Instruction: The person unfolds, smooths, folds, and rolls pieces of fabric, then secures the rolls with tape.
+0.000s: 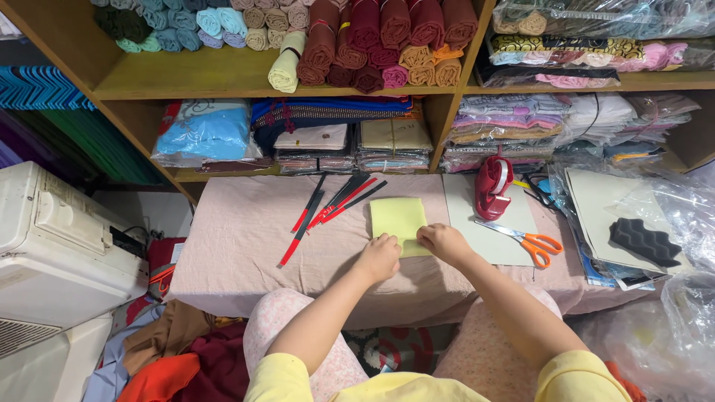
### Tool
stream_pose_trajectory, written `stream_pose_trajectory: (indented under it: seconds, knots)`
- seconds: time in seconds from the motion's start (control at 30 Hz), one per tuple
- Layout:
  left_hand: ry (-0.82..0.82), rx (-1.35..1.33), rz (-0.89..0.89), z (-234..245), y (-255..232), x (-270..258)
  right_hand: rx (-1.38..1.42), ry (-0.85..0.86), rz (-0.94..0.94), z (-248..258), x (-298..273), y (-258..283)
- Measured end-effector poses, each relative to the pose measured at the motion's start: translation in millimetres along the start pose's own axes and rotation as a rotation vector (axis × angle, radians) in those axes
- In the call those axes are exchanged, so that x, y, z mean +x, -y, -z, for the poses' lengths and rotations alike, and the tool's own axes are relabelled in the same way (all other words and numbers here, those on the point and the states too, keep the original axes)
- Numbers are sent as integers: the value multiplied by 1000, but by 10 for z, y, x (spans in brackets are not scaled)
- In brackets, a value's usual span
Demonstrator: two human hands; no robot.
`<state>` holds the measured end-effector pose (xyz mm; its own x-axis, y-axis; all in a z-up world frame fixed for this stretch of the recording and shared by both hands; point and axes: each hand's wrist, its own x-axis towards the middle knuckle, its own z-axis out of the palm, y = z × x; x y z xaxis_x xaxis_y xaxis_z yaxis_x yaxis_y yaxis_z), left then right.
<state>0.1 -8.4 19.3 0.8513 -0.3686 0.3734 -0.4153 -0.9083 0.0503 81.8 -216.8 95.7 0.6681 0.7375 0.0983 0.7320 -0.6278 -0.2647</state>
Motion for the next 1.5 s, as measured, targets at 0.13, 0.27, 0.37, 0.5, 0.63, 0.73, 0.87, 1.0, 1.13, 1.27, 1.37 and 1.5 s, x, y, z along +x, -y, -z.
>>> stream_pose_trajectory:
  seconds: [0.13, 0.27, 0.37, 0.5, 0.63, 0.73, 0.87, 1.0, 1.13, 1.27, 1.37, 1.5]
  knots:
    - [124, -85, 94, -69, 114, 47, 99, 7, 40, 159, -51, 95]
    - [172, -201, 158, 82, 195, 67, 148, 79, 84, 363, -69, 148]
    - [132, -382, 245, 127, 288, 106, 151, 88, 104, 344, -46, 87]
    - [90, -647, 571, -67, 460, 158, 242, 122, -79, 167, 17, -57]
    - [-84, -770, 764, -295, 665, 212, 425, 66, -221, -120, 141, -298]
    - [-169, -732, 774, -305, 685, 216, 522, 64, -378, -166, 193, -382]
    - [-167, -703, 784, -228, 587, 290, 497, 31, -419, -190, 291, -357]
    - [-126, -260, 514, -130, 465, 328, 420, 9, -502, -301, 445, -409]
    - [-296, 88, 154, -343, 419, 339, 218, 12, -509, -155, 498, -245]
    - [-211, 186, 124, -284, 331, 342, -17, -234, -250, -196, 422, -261]
    - [-89, 102, 175, -269, 382, 345, -10, -269, -26, -136, 376, -233]
    - [30, -91, 291, -271, 495, 356, -19, -256, 213, -14, 352, -278]
